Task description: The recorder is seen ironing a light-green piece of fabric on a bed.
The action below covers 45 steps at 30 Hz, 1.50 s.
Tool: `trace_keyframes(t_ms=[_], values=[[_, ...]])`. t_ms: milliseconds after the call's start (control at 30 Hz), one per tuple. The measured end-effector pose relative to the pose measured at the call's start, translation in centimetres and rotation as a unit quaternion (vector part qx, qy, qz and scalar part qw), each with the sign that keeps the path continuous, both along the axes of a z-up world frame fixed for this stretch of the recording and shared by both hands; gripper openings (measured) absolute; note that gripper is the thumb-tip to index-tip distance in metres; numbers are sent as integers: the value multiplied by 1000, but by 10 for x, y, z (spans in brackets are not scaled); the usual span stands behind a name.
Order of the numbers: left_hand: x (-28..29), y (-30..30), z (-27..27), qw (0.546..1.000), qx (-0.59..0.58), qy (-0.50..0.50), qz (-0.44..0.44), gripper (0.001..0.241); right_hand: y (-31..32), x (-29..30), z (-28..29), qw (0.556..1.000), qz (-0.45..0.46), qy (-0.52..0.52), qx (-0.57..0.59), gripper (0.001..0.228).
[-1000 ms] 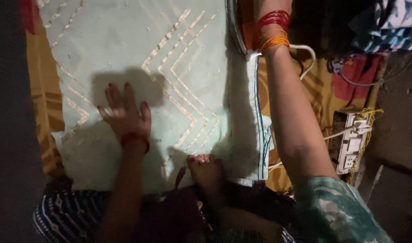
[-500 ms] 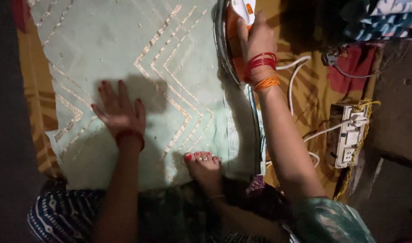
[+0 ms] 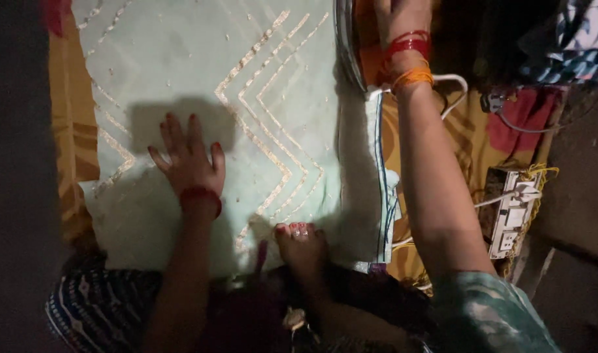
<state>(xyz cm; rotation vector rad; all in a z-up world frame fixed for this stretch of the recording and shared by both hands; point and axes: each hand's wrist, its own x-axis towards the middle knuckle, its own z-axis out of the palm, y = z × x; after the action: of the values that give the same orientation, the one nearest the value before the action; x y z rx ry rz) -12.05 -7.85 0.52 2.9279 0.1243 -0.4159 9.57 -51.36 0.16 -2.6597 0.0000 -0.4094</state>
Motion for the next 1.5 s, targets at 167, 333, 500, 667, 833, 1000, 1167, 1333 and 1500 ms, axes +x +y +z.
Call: trace_keyframes(t_ms=[167,333,500,667,833,1000,1167,1333,1500], values=[[-3,-2,0,1000,-2,0,12,69,23,-55,45,998,25,49,10,40],[-2,0,-7,1000,19,-2,0,68,44,-110,83,986,60,150,51,49],[1,-5,5,1000,11,-16,3,65,69,-116,111,965,101,242,3,48],[4,-5,11,1000,26,0,1,69,81,-77,99,972,106,209,-8,44],[7,-4,14,999,44,-14,-7,68,82,-10,60,983,130,128,-19,43],[2,-3,5,1000,-14,5,17,67,89,5,67,980,148,134,13,52],[-2,-4,5,999,-32,5,28,68,99,-46,90,963,193,189,7,59],[0,-4,1,1000,-9,-2,12,68,117,-81,107,933,216,287,1,67],[7,-7,14,1000,1,3,15,67,132,-74,94,940,204,260,-79,65]])
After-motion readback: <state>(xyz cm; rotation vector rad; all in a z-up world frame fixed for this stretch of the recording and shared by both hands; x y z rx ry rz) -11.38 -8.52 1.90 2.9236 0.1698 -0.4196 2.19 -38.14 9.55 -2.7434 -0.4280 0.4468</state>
